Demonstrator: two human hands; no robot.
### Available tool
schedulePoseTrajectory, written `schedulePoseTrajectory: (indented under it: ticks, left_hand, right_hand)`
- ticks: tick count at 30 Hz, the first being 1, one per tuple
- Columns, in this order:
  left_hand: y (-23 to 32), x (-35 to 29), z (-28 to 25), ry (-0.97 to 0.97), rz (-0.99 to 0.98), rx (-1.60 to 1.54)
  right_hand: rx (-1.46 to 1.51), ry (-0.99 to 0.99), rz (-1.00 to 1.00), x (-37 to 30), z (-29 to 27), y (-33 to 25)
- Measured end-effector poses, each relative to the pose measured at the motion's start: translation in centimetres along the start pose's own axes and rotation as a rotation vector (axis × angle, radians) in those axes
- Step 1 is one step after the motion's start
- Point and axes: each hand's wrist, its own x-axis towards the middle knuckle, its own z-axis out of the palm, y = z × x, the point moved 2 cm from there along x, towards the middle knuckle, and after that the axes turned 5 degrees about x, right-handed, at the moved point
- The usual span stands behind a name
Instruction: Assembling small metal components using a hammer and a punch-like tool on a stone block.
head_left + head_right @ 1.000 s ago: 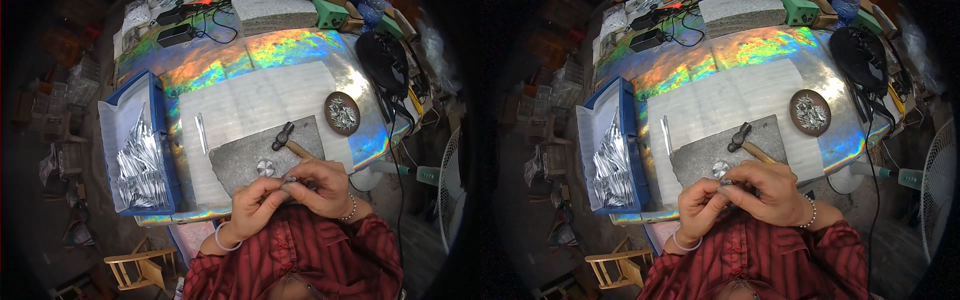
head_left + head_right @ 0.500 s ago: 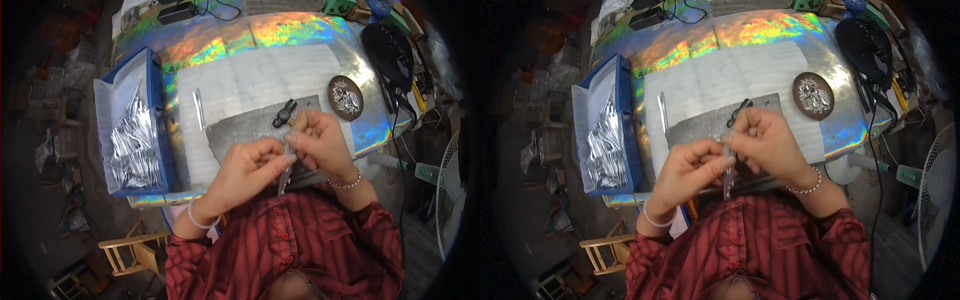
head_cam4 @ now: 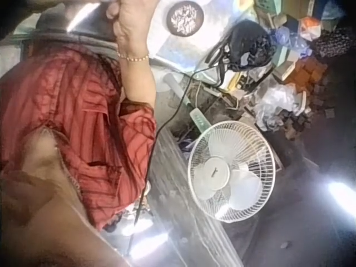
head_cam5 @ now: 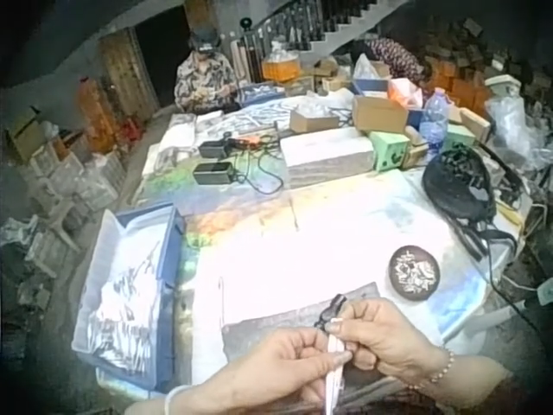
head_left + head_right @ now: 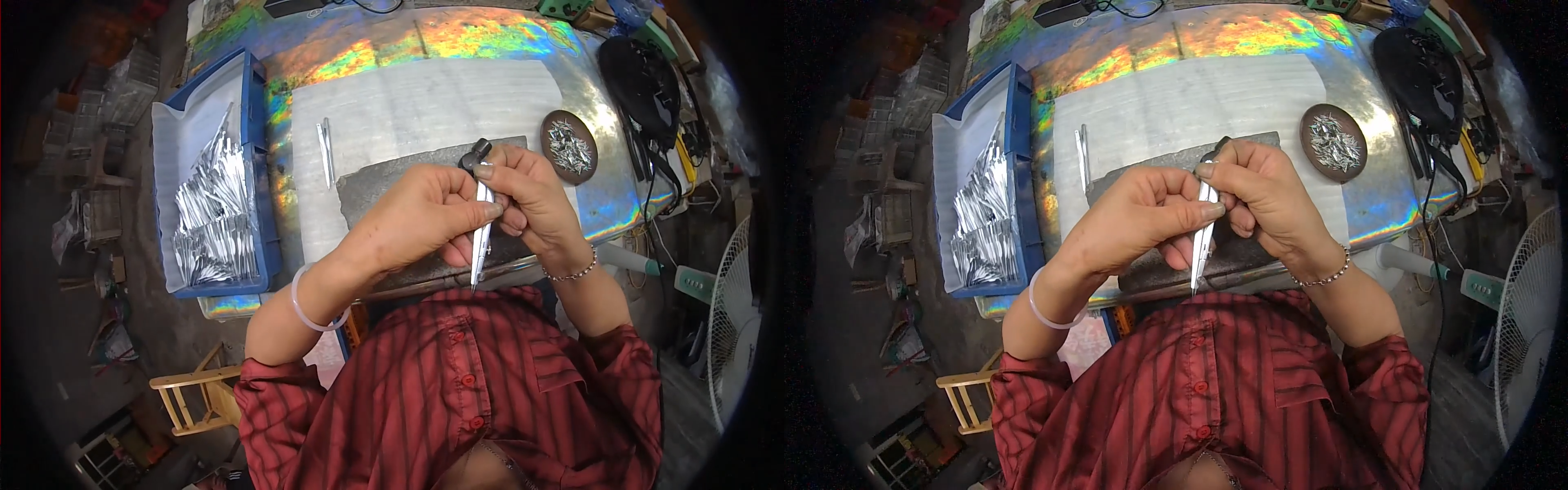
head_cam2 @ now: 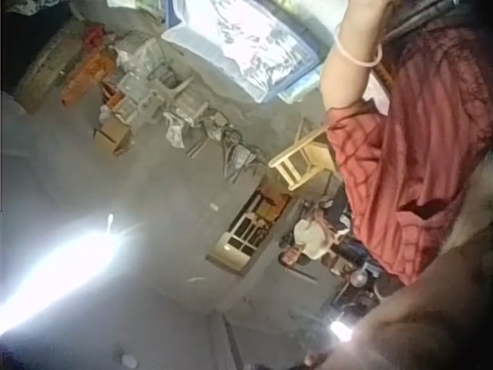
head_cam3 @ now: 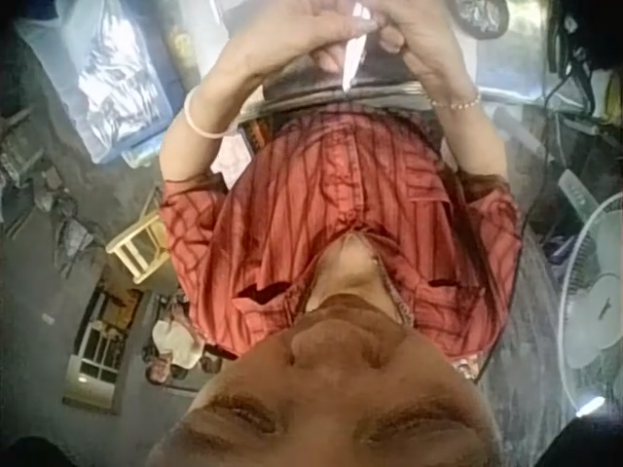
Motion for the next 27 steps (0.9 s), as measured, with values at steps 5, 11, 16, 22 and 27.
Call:
schedulePoseTrajectory:
  ticks: [5, 11, 16, 22, 27]
  left_hand:
    - [-0.1, 0.3, -0.1, -0.033, -0.037, -0.062]
    - [-0.6, 0.9, -0.3, -0.072, -0.033, -0.121]
    - [-0.6, 1.3, -0.1, -0.064, -0.051, -0.119]
    - [-0.5, 2.2, 0.9, -0.068, -0.035, -0.05]
    - [0.1, 1.0, 2.0, 0.05, 0.11, 0.073]
  right_hand:
    - [0.026, 0.021, -0.003, -0.1, 0.0, 0.1]
    - [0.044, 0.037, -0.002, 0.0, -0.4, 0.4]
    - [0.054, 0.034, -0.01, -0.1, -0.8, 0.4]
    - [0.038, 0.059, -0.035, -0.7, -1.9, -0.1]
    - [-0.197, 0.017, -0.177, -2.4, -3.6, -3.4]
